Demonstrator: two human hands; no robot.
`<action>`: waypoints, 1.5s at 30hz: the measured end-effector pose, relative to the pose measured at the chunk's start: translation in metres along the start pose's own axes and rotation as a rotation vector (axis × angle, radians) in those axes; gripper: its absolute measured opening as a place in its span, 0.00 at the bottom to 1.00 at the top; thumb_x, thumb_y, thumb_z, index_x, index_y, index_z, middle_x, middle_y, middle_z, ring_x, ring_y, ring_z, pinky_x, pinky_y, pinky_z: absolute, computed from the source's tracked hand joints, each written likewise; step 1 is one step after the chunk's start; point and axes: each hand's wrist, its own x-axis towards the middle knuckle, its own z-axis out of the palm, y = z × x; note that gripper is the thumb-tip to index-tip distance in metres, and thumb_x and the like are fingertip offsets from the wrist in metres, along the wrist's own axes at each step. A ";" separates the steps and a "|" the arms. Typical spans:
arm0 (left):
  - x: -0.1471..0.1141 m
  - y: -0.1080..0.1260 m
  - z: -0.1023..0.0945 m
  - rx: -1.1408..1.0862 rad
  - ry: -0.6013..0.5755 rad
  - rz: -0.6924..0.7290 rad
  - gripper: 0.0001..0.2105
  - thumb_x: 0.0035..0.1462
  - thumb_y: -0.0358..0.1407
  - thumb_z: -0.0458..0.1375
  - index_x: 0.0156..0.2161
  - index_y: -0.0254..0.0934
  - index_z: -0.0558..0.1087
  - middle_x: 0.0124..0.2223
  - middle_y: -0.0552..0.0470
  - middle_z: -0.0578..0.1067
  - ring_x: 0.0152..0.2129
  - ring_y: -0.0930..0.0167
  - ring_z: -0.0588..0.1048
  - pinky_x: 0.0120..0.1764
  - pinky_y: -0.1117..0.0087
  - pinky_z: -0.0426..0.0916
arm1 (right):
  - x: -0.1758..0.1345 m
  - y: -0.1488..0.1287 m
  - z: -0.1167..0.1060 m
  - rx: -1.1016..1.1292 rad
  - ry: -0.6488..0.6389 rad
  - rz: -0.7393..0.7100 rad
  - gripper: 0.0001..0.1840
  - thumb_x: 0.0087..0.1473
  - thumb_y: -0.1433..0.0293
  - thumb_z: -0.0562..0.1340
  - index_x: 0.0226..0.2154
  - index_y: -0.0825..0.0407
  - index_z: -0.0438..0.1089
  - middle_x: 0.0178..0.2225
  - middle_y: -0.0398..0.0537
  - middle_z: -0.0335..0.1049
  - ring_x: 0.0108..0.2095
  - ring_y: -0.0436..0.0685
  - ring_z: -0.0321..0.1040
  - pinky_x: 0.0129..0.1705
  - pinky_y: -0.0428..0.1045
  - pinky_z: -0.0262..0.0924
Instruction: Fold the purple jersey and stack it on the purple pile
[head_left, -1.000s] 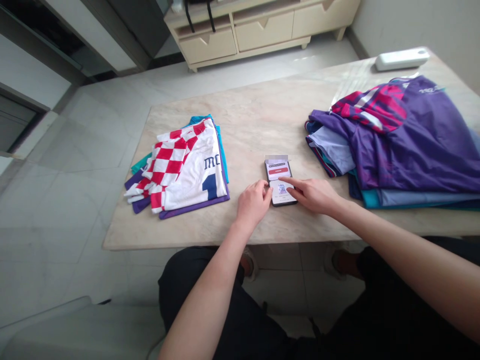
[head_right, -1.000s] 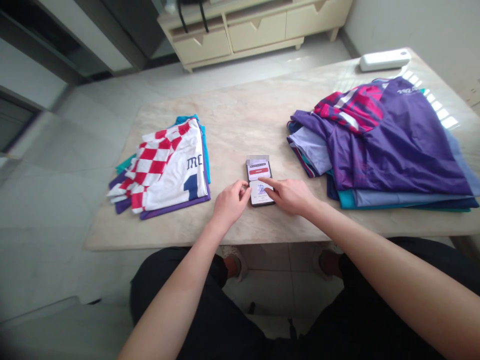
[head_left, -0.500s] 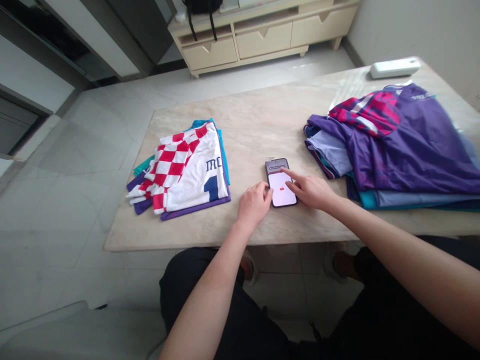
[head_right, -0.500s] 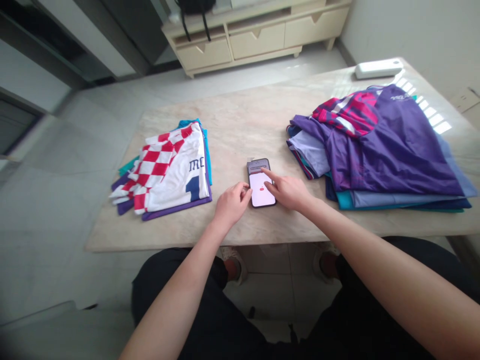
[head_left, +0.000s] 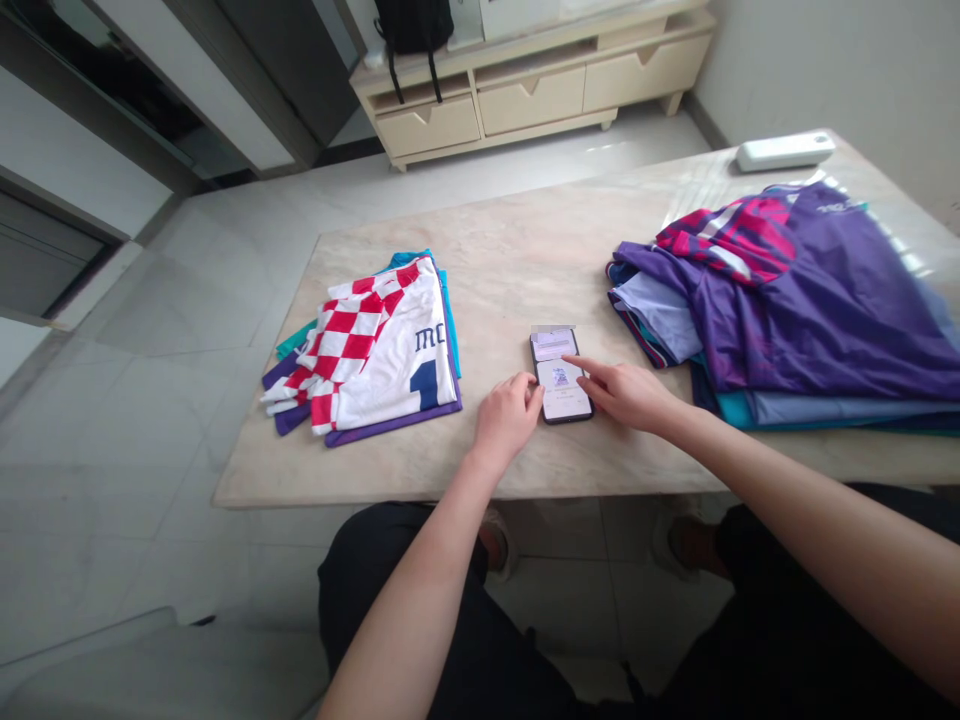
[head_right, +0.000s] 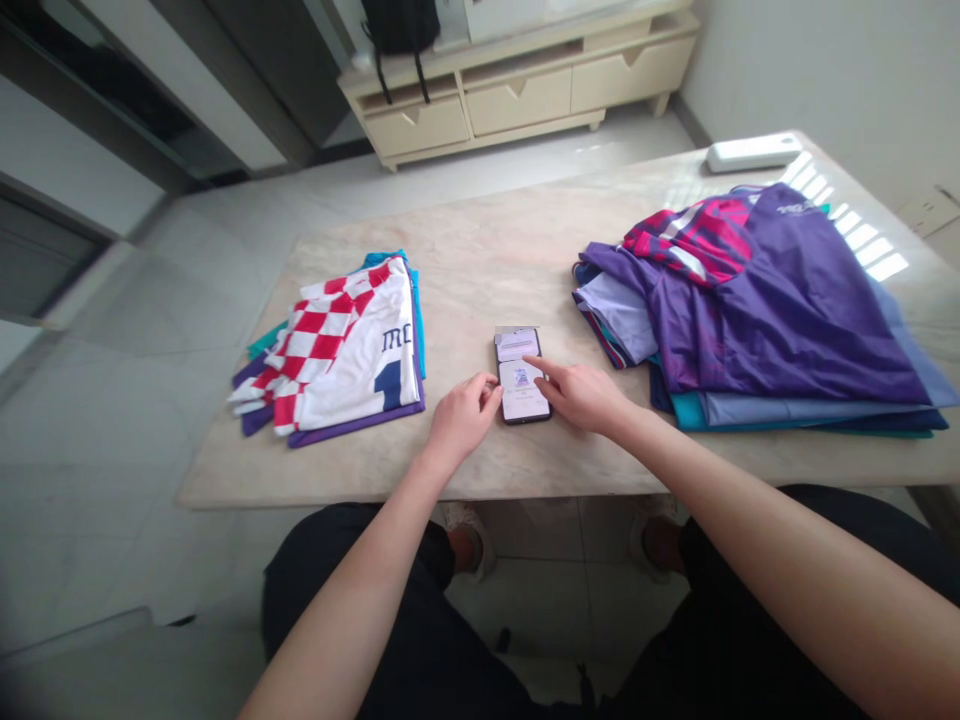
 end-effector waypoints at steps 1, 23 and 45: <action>0.000 0.000 0.000 -0.002 -0.003 -0.002 0.08 0.68 0.38 0.55 0.47 0.40 0.74 0.37 0.50 0.79 0.38 0.65 0.78 0.40 0.68 0.66 | 0.000 0.000 0.000 0.002 0.005 -0.006 0.27 0.69 0.60 0.51 0.68 0.44 0.62 0.26 0.44 0.77 0.30 0.59 0.72 0.30 0.49 0.48; 0.002 -0.006 -0.001 -0.022 -0.021 0.009 0.08 0.69 0.39 0.54 0.47 0.42 0.74 0.37 0.53 0.80 0.37 0.66 0.78 0.38 0.69 0.66 | -0.015 0.025 -0.005 0.096 0.104 -0.136 0.21 0.65 0.65 0.55 0.52 0.50 0.79 0.25 0.46 0.78 0.19 0.50 0.62 0.26 0.48 0.51; 0.001 -0.006 -0.001 -0.009 -0.024 0.005 0.09 0.69 0.38 0.54 0.48 0.42 0.74 0.38 0.52 0.80 0.38 0.66 0.78 0.41 0.69 0.67 | -0.018 0.019 -0.001 0.043 0.074 -0.175 0.21 0.67 0.62 0.55 0.58 0.43 0.75 0.43 0.47 0.83 0.29 0.54 0.75 0.29 0.48 0.55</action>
